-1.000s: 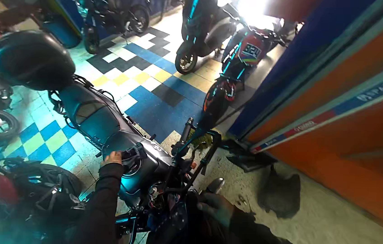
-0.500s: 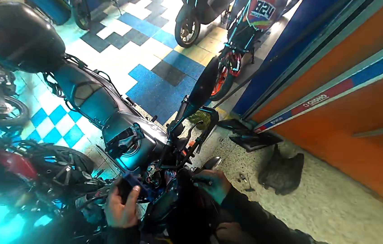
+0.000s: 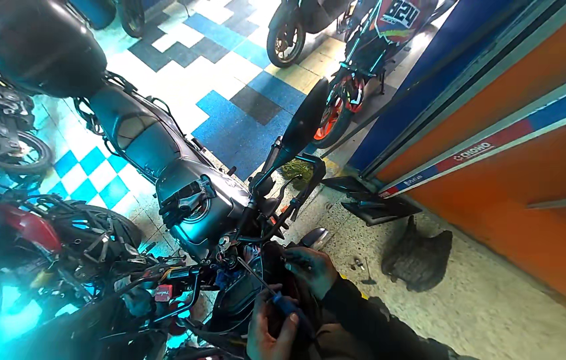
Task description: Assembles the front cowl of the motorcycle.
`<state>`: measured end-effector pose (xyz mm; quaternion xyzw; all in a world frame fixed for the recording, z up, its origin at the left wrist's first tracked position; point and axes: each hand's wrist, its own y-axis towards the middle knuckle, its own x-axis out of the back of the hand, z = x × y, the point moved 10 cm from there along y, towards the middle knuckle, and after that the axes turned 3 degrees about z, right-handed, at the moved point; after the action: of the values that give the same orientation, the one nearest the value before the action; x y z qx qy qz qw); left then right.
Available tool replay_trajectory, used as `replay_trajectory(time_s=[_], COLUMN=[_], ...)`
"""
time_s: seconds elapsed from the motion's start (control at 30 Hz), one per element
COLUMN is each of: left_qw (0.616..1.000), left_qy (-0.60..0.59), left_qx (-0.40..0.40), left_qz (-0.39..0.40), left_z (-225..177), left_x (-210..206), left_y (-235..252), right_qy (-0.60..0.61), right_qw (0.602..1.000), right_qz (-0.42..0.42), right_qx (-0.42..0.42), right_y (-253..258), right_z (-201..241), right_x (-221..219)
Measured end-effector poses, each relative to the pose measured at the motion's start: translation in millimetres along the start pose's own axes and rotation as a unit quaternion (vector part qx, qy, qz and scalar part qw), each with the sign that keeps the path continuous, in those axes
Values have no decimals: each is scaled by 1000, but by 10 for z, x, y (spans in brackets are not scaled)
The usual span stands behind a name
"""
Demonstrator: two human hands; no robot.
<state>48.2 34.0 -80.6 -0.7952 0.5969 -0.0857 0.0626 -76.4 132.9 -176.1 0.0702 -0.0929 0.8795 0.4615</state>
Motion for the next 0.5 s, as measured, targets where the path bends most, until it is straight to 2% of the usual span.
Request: replay_trajectory(time_s=[0.13,0.23,0.3,0.33,0.4,0.47,0.5], left_qw=[1000,993,974,953,906,863,855], left_qy=[9,26,158,263,405,466,473], left_qx=[7,61,90,93,121,190,202], left_qz=[-14,-95,-132,-119,-38,49,65], left_z=[63,-44,-193,-285,-301,-91,-10], left_x=[0,235,499,590,621,542,490], left_y=[-16,23,208,360,725,941,992], right_qy=[16,35,46,49,40,11,-6], right_qw=[1000,999,999,999,999,999,998], right_qz=[-1,-3,-5,-4,-1,-2,5], right_qx=[9,-3,-3,-1,7,41,65], right_y=[-14,-23,-24,-17,13,-8,-9], right_z=[-33,-40,-7,14,58,123,164], right_x=[-7,-12,-10,-9,-5,-8,-14])
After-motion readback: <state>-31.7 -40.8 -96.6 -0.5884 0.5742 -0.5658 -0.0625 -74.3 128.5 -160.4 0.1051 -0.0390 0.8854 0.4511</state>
